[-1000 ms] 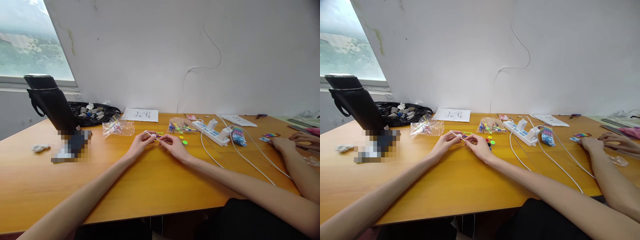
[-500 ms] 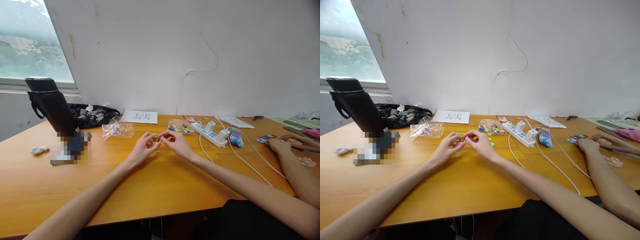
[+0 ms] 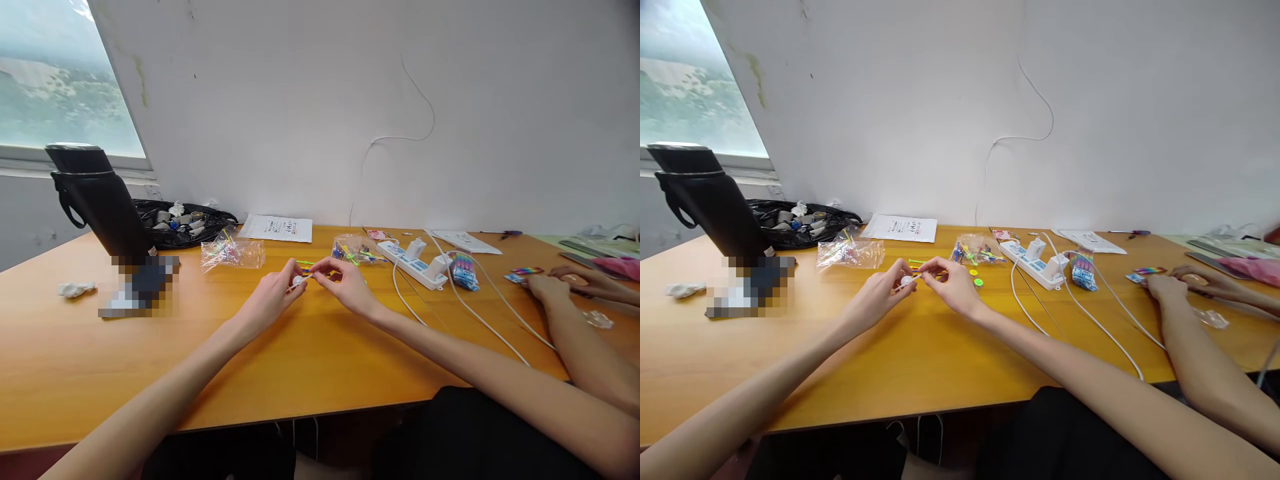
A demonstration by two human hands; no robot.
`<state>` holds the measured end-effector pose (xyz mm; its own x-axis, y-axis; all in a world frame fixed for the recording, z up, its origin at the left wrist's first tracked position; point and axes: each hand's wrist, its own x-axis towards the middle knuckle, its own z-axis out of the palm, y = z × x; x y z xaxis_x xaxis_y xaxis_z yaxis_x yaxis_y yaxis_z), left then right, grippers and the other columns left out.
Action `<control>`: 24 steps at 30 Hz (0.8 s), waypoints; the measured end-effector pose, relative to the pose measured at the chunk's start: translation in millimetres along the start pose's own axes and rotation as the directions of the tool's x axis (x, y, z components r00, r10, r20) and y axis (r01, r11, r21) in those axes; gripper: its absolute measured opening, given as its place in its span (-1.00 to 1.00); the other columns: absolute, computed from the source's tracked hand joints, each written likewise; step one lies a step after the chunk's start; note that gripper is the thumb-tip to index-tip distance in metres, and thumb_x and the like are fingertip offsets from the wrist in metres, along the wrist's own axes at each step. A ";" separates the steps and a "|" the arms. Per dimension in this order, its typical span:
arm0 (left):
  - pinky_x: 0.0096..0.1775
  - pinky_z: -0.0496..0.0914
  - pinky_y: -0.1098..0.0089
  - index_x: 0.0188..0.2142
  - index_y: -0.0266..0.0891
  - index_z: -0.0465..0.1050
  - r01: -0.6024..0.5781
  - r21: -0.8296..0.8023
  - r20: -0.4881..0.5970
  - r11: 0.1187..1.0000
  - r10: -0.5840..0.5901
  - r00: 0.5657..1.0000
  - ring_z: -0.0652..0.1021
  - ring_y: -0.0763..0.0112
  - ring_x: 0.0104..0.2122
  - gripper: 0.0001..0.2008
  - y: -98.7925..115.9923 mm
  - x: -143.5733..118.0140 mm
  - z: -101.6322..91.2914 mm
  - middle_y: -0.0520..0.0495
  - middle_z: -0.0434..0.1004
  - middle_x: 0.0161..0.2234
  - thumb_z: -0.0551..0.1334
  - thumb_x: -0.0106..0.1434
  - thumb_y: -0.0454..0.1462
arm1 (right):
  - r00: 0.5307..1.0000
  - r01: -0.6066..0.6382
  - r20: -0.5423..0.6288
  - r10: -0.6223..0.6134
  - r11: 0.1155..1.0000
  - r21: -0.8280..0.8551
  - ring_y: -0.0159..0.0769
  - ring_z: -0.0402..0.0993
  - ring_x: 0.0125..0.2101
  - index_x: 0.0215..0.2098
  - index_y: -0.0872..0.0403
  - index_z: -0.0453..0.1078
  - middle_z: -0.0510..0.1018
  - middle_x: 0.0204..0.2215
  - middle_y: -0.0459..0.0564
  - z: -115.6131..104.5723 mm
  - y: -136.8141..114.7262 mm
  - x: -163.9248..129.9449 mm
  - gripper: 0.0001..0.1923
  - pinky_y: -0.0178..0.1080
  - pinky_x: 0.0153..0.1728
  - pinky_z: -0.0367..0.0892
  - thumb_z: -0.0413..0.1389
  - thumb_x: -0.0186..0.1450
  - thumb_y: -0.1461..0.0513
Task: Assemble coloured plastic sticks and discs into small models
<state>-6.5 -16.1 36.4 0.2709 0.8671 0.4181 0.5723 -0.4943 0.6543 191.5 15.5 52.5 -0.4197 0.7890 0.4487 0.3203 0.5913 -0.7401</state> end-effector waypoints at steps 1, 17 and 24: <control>-0.35 0.25 0.41 -0.14 -0.10 0.34 0.013 0.018 0.006 1.000 -0.013 1.000 0.50 0.33 -0.43 -0.82 3.6 -4.7 -3.3 0.02 0.55 -0.37 0.12 0.37 -0.10 | 1.000 0.007 0.015 -0.007 1.000 0.000 -0.27 0.51 -0.22 -0.19 0.02 0.50 0.61 -0.23 -0.01 0.6 -2.3 -0.2 -0.82 -0.24 -0.24 0.39 0.10 0.37 0.14; -0.15 0.37 0.14 -0.28 -0.23 0.40 0.314 0.711 -0.219 0.630 -0.225 0.949 0.51 0.02 -0.26 -0.60 -117.1 -80.7 -114.5 -0.22 0.48 -0.29 0.02 0.30 0.03 | 0.458 0.824 0.728 -0.510 0.551 -0.132 -0.30 0.42 -0.11 -0.10 0.07 0.44 0.56 -0.10 -0.01 27.4 -94.6 -43.7 -0.80 -0.20 0.03 0.25 -0.01 0.43 0.27; -0.12 0.36 0.07 -0.29 -0.26 0.36 0.334 0.701 -0.220 0.630 -0.254 0.942 0.50 -0.05 -0.24 -0.55 -110.0 -72.1 -113.2 -0.28 0.47 -0.32 -0.02 0.31 0.08 | 0.572 0.720 0.695 -0.436 0.673 -0.170 -0.33 0.44 -0.18 -0.12 0.08 0.47 0.59 -0.20 -0.04 14.9 -74.7 -33.1 -0.81 -0.25 -0.05 0.28 0.01 0.42 0.28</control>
<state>-176.7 -31.3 5.6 -0.0610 0.9286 0.3661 0.9936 0.0217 0.1105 168.8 -57.3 85.4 -0.9699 0.0770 0.2310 0.0577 0.9943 -0.0894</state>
